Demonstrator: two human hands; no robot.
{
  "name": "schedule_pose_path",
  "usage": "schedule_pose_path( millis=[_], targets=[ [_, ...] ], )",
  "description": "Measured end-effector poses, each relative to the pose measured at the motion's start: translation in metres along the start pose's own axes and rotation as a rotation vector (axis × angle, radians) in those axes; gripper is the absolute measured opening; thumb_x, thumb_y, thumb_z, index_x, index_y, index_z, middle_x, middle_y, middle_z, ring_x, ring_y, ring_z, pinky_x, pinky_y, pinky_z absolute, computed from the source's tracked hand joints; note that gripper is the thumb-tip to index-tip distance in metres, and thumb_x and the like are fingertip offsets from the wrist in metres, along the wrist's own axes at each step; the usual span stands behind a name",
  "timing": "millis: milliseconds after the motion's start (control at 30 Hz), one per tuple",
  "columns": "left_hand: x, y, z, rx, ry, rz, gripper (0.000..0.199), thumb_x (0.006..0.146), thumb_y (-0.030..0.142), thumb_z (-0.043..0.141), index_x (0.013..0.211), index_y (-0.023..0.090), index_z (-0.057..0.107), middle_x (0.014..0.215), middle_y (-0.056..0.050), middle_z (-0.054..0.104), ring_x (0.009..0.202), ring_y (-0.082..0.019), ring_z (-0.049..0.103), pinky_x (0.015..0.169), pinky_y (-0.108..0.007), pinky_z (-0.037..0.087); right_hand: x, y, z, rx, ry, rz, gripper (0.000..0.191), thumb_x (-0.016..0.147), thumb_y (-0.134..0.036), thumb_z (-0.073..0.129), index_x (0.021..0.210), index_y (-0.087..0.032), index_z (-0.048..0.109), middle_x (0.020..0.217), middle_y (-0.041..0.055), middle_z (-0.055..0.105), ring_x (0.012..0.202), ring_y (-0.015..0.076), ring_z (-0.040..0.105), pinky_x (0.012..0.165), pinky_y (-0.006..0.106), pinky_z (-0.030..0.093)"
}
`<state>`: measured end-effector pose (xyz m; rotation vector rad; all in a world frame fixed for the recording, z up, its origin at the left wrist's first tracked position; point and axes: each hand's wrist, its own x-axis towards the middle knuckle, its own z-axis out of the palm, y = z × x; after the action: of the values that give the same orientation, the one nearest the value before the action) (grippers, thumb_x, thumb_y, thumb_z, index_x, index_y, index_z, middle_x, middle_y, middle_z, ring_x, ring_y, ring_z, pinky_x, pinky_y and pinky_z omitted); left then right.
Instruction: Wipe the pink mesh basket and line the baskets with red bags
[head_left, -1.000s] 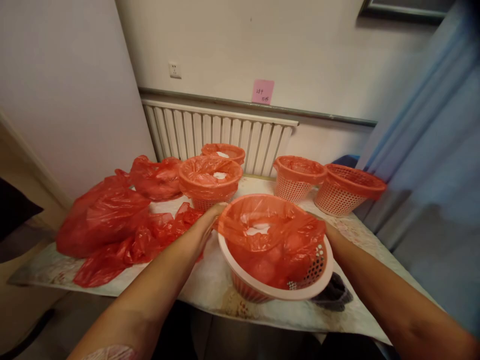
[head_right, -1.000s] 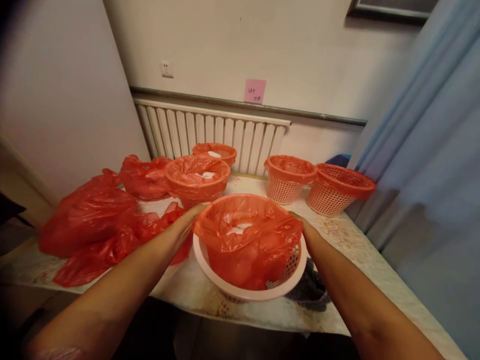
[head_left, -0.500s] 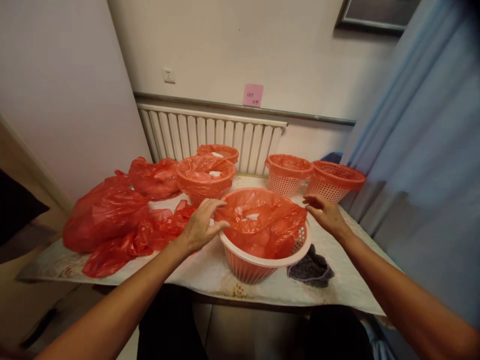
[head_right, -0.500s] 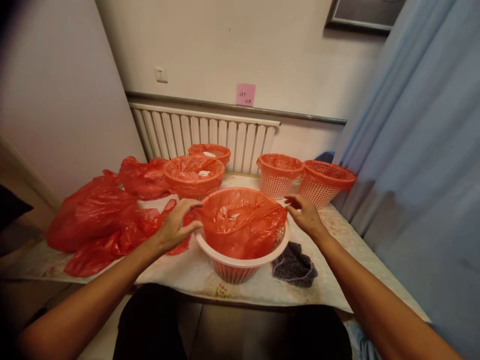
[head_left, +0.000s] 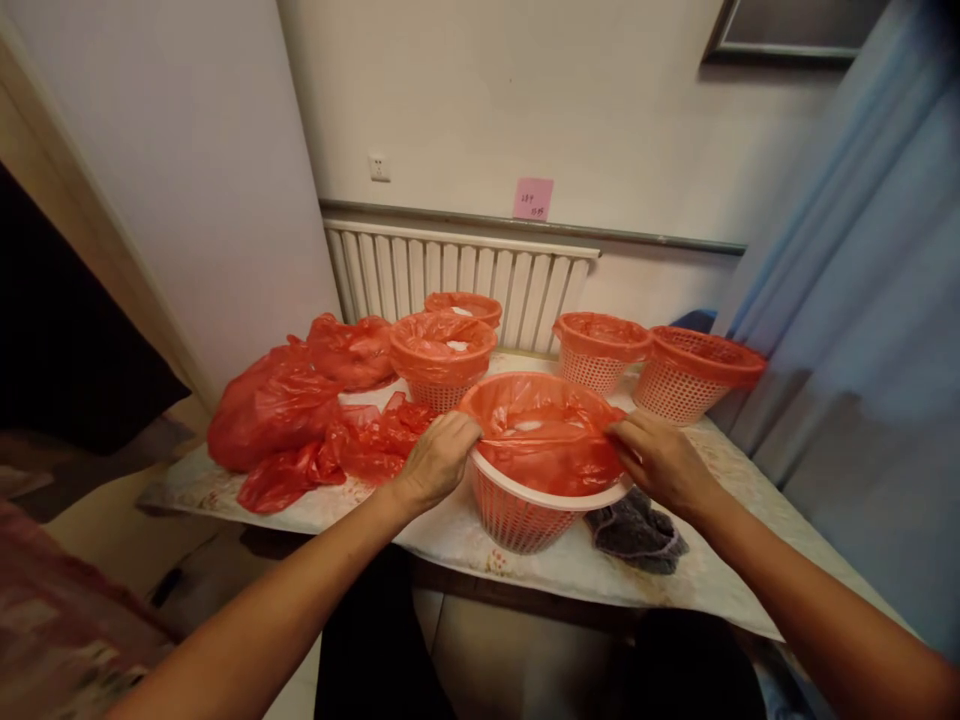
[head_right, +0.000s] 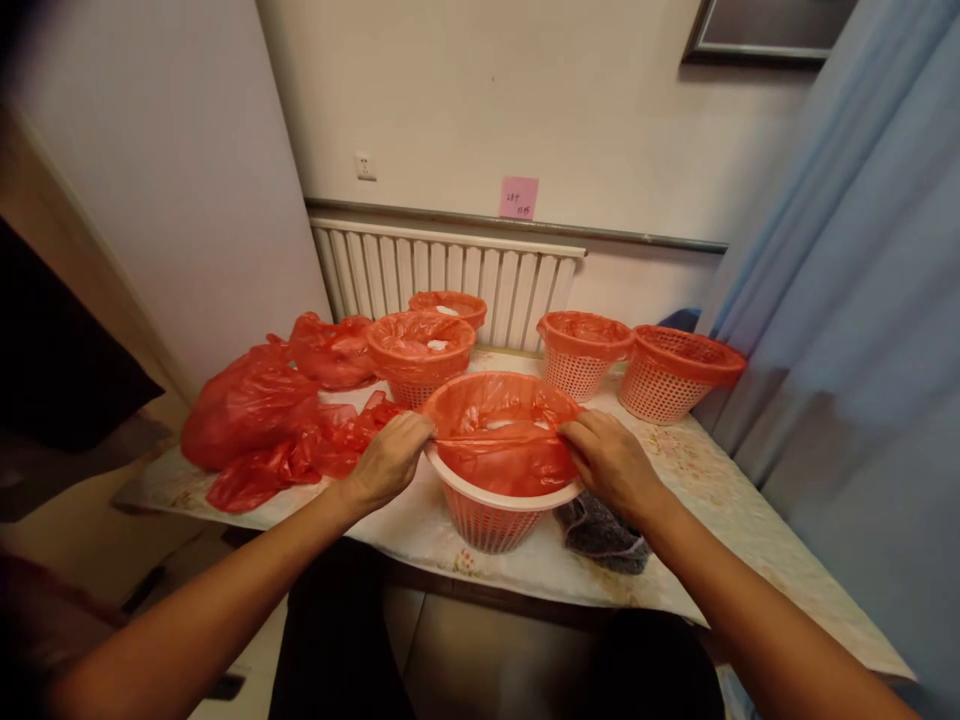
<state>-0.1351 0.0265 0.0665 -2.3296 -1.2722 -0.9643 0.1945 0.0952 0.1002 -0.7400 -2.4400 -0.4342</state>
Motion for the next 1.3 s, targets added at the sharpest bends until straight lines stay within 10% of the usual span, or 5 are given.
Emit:
schedule_pose_path(
  millis=[267,733,1000,1200,1300],
  targets=[
    [-0.019,0.014,-0.008,-0.016,0.039,0.096,0.03,0.096,0.012,0.031,0.084,0.017,0.058,0.078,-0.007,0.058,0.077,-0.019,0.047,0.073,-0.034,0.039,-0.047,-0.024,-0.005,0.147,0.048,0.029,0.013,0.092,-0.02,0.048,0.096,-0.021,0.06,0.087,0.0069,0.063,0.082,0.0215,0.055,0.075,0.036,0.043],
    [-0.049,0.039,0.035,-0.03,-0.039,0.048,0.032,0.096,0.013,0.033,0.081,0.018,0.061,0.082,-0.008,0.059,0.081,-0.021,0.047,0.072,-0.034,0.039,-0.095,-0.056,0.034,0.2,0.385,0.276,0.021,0.086,-0.008,0.048,0.093,-0.024,0.059,0.087,0.0053,0.061,0.086,0.0226,0.056,0.079,0.042,0.047],
    [-0.053,0.029,0.056,-0.113,-0.056,-0.12,0.025,0.092,0.009,0.038,0.091,0.019,0.062,0.088,-0.008,0.06,0.087,-0.022,0.052,0.075,-0.036,0.045,-0.108,-0.051,0.086,0.303,0.199,0.393,0.018,0.087,-0.015,0.047,0.089,-0.023,0.063,0.087,0.0051,0.067,0.084,0.0238,0.061,0.074,0.038,0.05],
    [-0.069,0.022,0.058,-0.265,-0.005,-0.278,0.018,0.09,0.01,0.042,0.092,0.019,0.058,0.091,-0.008,0.061,0.09,-0.022,0.055,0.08,-0.037,0.048,-0.095,-0.057,0.054,0.214,0.353,0.703,0.015,0.09,-0.028,0.05,0.094,-0.021,0.062,0.089,0.008,0.067,0.08,0.0243,0.064,0.074,0.038,0.051],
    [-0.094,0.01,0.066,-0.286,0.027,-0.461,0.016,0.09,0.014,0.042,0.092,0.021,0.057,0.091,-0.007,0.061,0.088,-0.022,0.058,0.079,-0.036,0.05,-0.086,-0.072,0.036,0.172,0.391,0.628,0.027,0.091,-0.037,0.053,0.113,-0.022,0.059,0.104,0.0107,0.065,0.092,0.0266,0.064,0.084,0.041,0.051]
  ],
)
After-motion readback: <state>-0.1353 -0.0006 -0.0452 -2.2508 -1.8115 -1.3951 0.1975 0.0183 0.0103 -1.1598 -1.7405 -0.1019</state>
